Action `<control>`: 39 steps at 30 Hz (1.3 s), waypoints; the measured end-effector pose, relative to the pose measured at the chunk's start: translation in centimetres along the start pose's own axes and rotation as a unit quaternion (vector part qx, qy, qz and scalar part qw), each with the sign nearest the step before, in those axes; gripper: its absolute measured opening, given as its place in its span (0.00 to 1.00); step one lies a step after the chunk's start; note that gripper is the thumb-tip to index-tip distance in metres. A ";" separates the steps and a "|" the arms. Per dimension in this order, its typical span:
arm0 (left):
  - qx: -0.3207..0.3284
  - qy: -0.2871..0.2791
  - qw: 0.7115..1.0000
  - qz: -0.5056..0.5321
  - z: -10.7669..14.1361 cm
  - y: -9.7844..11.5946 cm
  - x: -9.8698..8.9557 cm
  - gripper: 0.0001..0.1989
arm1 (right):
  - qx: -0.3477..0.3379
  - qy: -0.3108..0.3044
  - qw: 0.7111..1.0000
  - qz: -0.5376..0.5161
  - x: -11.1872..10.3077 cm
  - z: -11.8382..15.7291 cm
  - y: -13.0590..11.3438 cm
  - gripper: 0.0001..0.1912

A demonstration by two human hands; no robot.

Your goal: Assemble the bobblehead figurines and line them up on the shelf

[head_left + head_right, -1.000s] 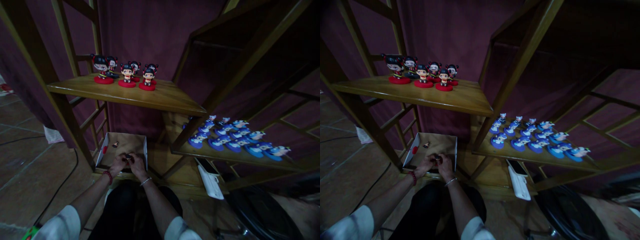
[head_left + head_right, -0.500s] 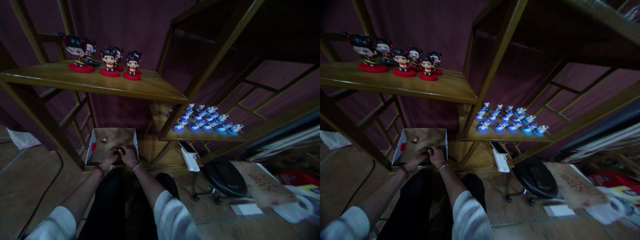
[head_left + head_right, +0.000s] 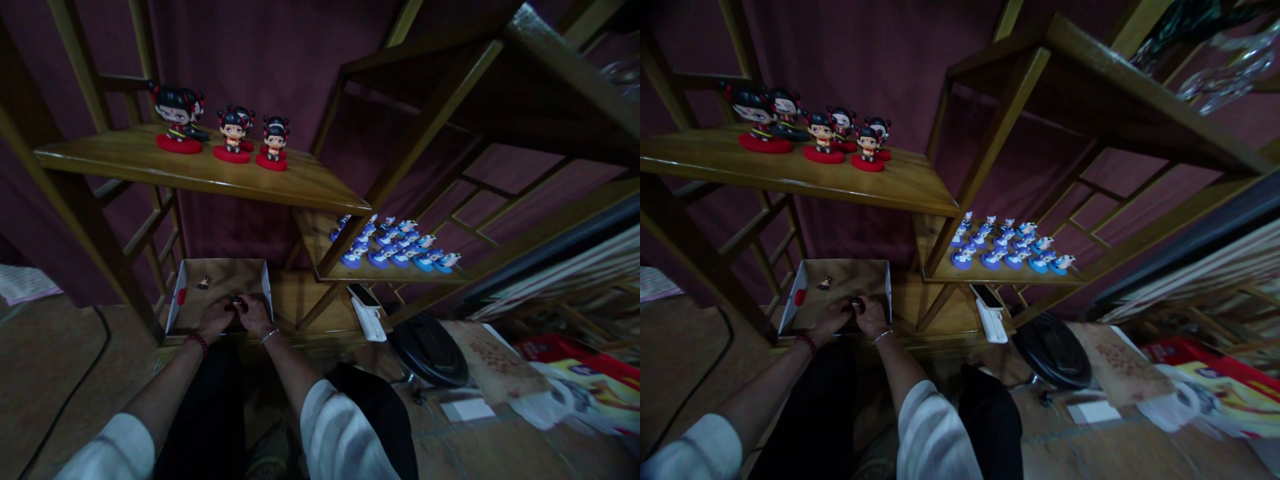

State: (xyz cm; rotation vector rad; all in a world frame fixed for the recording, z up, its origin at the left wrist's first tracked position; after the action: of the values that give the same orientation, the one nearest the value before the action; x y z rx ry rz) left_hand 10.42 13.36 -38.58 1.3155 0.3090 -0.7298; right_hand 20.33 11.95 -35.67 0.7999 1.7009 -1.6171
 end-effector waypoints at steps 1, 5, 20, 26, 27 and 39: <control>-0.006 -0.005 1.000 -0.006 0.0 -0.1 0.1 0.10 | 0.000 0.002 1.000 -0.005 0.0 0.0 0.0 0.13; -0.011 -0.007 0.999 -0.033 0.1 0.3 0.4 0.13 | -0.010 0.016 1.000 -0.021 -0.2 0.2 0.0 0.12; -0.009 -0.012 1.000 -0.006 0.3 0.6 0.3 0.11 | 0.008 0.023 0.999 -0.043 0.0 0.1 1.1 0.14; 0.002 -0.010 1.000 0.009 0.5 1.0 0.1 0.11 | 0.010 0.027 0.999 -0.039 -0.1 0.3 1.0 0.13; 0.003 -0.008 1.000 0.013 0.6 1.0 0.0 0.11 | 0.010 0.029 0.999 -0.039 -0.2 0.3 0.9 0.13; -0.006 0.006 0.999 -0.032 0.2 0.2 0.2 0.11 | -0.006 0.041 0.998 -0.046 -0.4 0.5 0.4 0.12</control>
State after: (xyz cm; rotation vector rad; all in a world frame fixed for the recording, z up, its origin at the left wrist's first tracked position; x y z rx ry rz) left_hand 10.60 13.11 -38.49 1.3037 0.3652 -0.7724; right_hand 20.88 11.44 -35.57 0.8026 1.8257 -1.6541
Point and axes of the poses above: each hand's wrist, its own z-axis away from the middle knuckle, its own x-axis out of the palm, y = z × x, the point moved 9 cm from there along -z, towards the middle knuckle
